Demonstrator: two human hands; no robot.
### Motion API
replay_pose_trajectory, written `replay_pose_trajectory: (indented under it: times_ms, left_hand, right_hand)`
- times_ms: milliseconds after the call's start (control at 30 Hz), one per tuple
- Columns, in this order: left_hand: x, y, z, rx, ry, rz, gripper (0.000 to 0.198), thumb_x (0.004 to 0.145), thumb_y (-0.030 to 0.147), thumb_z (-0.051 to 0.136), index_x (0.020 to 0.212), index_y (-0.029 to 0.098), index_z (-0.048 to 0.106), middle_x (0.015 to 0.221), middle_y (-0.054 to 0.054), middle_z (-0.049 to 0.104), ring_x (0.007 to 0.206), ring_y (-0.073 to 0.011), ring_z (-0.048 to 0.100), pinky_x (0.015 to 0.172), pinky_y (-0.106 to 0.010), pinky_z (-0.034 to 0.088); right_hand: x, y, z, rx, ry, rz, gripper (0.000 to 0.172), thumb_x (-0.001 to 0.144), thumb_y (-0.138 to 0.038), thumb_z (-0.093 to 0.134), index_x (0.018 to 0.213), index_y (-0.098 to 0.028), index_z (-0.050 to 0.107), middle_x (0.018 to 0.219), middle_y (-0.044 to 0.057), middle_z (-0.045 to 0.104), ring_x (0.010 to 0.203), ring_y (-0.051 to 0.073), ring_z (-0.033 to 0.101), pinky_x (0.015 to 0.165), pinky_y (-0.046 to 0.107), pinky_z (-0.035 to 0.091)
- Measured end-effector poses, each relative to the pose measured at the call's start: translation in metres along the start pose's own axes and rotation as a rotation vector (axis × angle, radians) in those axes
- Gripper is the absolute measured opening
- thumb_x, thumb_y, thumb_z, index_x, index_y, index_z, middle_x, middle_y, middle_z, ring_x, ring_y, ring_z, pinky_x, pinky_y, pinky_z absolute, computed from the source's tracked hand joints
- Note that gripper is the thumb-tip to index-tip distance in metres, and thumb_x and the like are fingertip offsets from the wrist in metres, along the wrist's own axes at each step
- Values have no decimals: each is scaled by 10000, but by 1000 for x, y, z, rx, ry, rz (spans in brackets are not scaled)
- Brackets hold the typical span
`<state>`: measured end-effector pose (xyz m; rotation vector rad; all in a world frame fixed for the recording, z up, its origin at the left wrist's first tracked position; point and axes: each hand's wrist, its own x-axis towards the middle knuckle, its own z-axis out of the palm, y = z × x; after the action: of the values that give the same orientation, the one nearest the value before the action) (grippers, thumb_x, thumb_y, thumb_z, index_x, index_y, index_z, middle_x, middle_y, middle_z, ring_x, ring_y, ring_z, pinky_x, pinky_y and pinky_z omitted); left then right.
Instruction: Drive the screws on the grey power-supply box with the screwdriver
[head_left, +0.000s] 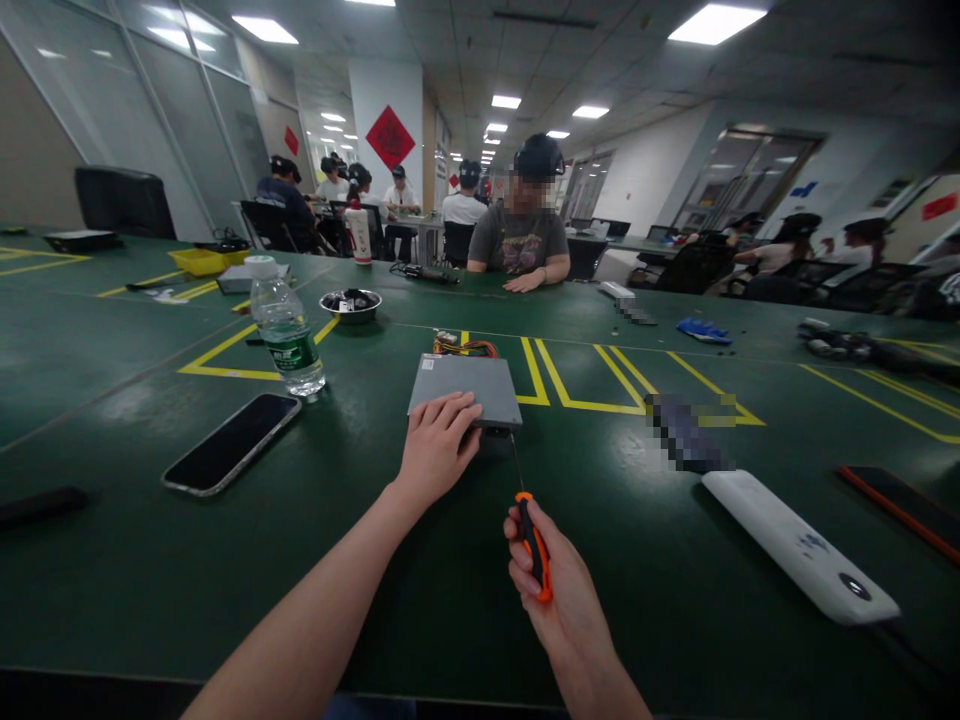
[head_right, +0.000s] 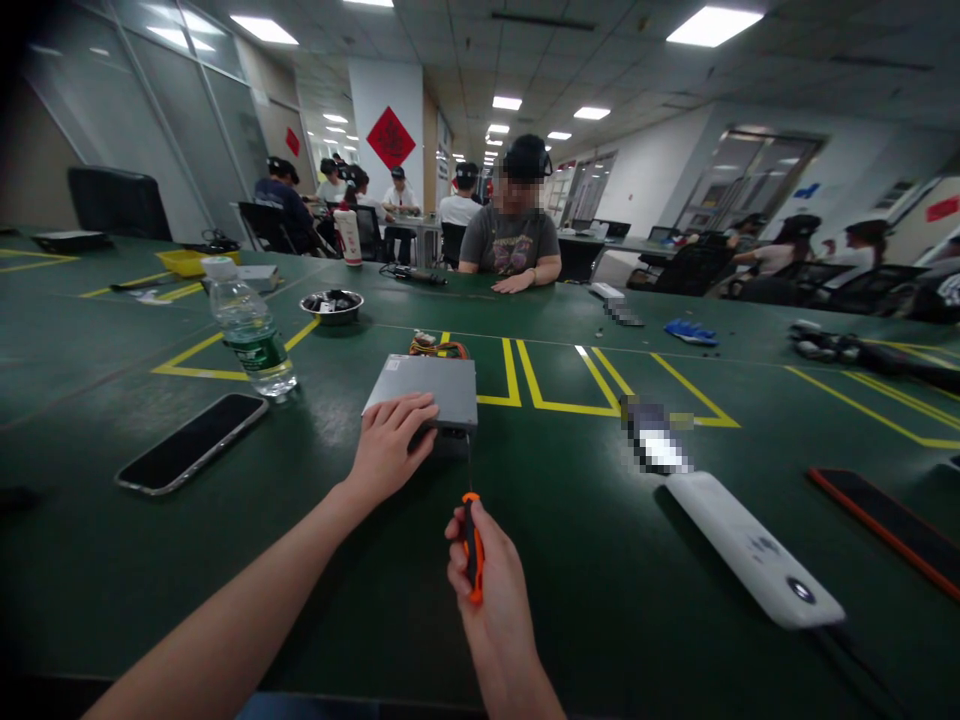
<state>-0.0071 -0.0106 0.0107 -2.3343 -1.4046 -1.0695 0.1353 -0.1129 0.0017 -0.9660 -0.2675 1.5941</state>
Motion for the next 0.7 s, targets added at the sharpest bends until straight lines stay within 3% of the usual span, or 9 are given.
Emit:
replay_pose_trajectory:
  times_ms: [367, 567, 700]
  left_hand:
    - [0, -1, 2, 10, -1, -2, 240, 863, 254, 489, 1098, 257, 541, 1237, -15, 575, 1160, -211, 481, 940, -391, 321]
    - [0, -1, 2, 0, -7, -2, 242, 867, 262, 485, 1102, 257, 543, 1240, -9, 571, 1169, -203, 468, 952, -383, 312]
    - [0, 0, 0, -5, -23, -4, 327, 856, 260, 487, 1182, 265, 508, 1245, -22, 560, 1171, -213, 456, 960, -391, 308]
  right_hand:
    - [0, 1, 1, -26, 31, -12, 407, 540, -403, 812, 750, -115, 617, 637, 2, 581, 420, 24, 384, 309, 103, 223]
    - [-3, 7, 1, -163, 70, -184, 384, 505, -293, 841, 765, -150, 597, 634, -36, 554, 493, 54, 435, 399, 144, 345]
    - [-4, 4, -1, -195, 89, -167, 412, 519, -348, 831, 813, -145, 626, 697, -9, 585, 584, 88, 498, 451, 162, 399]
